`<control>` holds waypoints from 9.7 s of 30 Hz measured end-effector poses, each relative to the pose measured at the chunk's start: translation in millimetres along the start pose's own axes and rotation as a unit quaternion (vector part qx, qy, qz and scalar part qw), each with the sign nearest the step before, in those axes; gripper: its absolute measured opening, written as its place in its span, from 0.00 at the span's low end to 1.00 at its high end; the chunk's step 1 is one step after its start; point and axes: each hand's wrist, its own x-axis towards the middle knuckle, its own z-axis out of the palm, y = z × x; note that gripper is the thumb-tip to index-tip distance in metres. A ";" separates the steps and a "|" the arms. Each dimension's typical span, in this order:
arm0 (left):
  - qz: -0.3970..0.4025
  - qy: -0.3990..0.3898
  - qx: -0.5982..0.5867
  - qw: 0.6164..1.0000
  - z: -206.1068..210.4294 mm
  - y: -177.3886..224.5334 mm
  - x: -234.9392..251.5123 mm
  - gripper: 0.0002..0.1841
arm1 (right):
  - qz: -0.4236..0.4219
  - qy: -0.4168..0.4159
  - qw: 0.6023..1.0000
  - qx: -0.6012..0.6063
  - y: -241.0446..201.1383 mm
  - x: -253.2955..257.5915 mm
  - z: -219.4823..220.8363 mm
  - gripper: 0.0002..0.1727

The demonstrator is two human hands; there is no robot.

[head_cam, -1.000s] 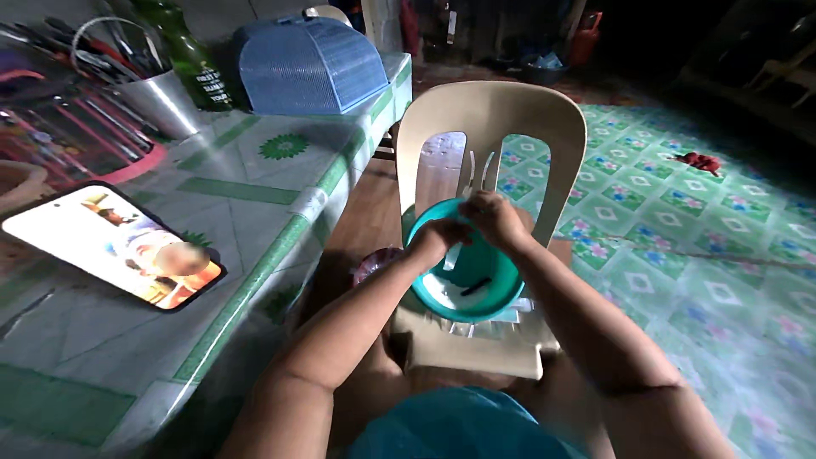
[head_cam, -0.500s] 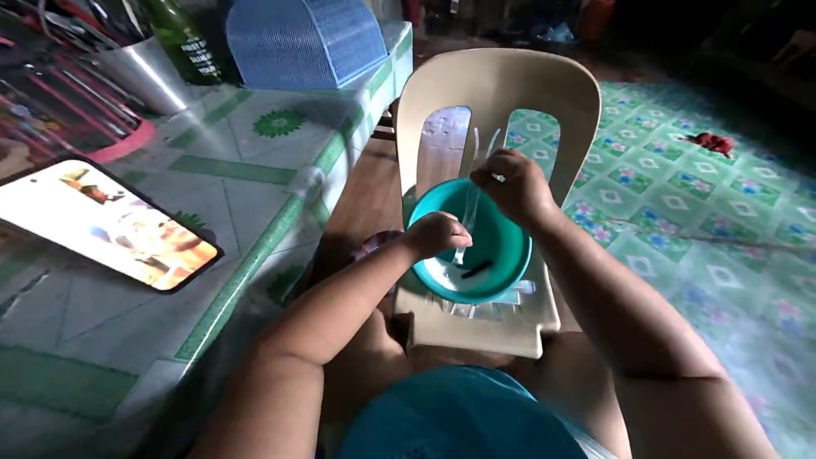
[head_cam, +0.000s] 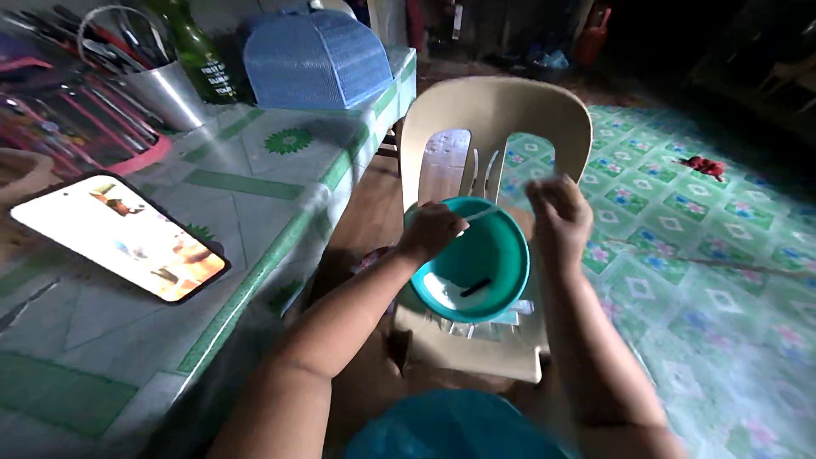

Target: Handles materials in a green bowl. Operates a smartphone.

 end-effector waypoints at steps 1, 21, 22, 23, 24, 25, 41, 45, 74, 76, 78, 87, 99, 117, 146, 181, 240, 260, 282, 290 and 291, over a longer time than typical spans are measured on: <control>0.028 0.081 -0.005 0.996 -2.2 -1.1 2.4 0.10 | 0.045 0.047 0.996 0.066 10.9 -10.5 -1.3 0.09; -0.333 0.047 -0.563 0.755 29.7 32.2 -59.9 0.02 | 0.271 -0.119 0.952 0.079 40.5 -11.5 38.2 0.06; -0.345 0.068 -0.573 0.740 33.3 32.0 -59.8 0.01 | 0.259 -0.113 0.956 0.074 38.5 -10.7 36.9 0.06; -0.354 0.083 -0.581 0.728 37.0 31.3 -59.4 0.01 | 0.247 -0.108 0.961 0.067 37.6 -10.7 35.9 0.06; -0.359 0.090 -0.588 0.719 40.5 30.6 -59.3 0.01 | 0.234 -0.104 0.965 0.059 37.0 -11.6 35.3 0.06; -0.358 0.090 -0.596 0.713 44.6 29.2 -59.3 0.02 | 0.221 -0.102 0.969 0.051 37.3 -13.0 35.3 0.06; -0.484 0.180 -0.579 0.631 89.8 45.4 -59.6 0.13 | -0.069 -0.134 0.952 -0.265 69.2 -123.0 56.9 0.09; -0.507 0.177 -0.530 0.656 102.9 50.7 -60.2 0.11 | -0.025 -0.126 0.971 -0.201 78.8 -128.0 50.4 0.07; -0.522 0.188 -0.572 0.604 109.9 60.7 -51.2 0.13 | 0.255 -0.186 0.939 0.139 102.3 -114.5 27.1 0.06; -0.491 0.168 -0.551 0.653 107.8 57.2 -55.5 0.11 | 0.268 -0.230 0.933 0.074 100.6 -111.6 22.4 0.12; -0.487 0.144 -0.557 0.657 105.3 55.7 -58.6 0.10 | 0.267 -0.234 0.934 0.045 96.0 -111.3 22.7 0.13; -0.560 0.173 -0.630 0.509 102.3 52.1 -62.1 0.10 | 0.429 0.035 0.756 0.493 86.3 -110.6 18.8 0.10; -0.541 0.062 -0.640 0.542 77.9 66.3 -84.9 0.11 | 0.341 -0.205 0.830 0.391 104.2 -102.5 -6.8 0.44; -0.544 0.029 -0.635 0.548 73.6 65.5 -97.5 0.11 | 0.142 -0.223 0.927 0.266 99.3 -103.3 -21.9 0.04; -0.638 0.304 -0.358 0.610 11.6 -138.0 -163.5 0.39 | 0.168 -0.347 0.907 -0.167 42.4 -144.7 -38.1 0.08; 0.054 -0.141 -0.036 0.988 67.5 -3.7 -186.3 0.11 | 0.094 -0.554 0.778 -0.282 40.6 -198.3 -34.3 0.22; -0.122 -0.241 -0.138 0.953 32.4 33.5 -112.7 0.08 | 0.218 -0.418 0.882 0.009 55.8 -158.2 12.1 0.27; -0.362 -0.085 -0.324 0.870 40.8 26.1 -99.3 0.12 | 0.078 -0.092 0.980 -0.157 87.5 -161.6 1.0 0.26; -0.387 -0.060 -0.392 0.833 24.1 10.5 -128.9 0.15 | 0.352 0.176 0.917 0.068 128.0 -147.2 25.8 0.35; -0.297 -0.146 -0.261 0.907 33.1 14.0 -94.3 0.23 | 0.167 0.087 0.979 -0.074 108.4 -161.8 5.9 0.38; -0.294 -0.140 -0.259 0.909 33.7 15.5 -91.4 0.23 | 0.123 0.042 0.989 -0.076 99.6 -162.0 5.1 0.28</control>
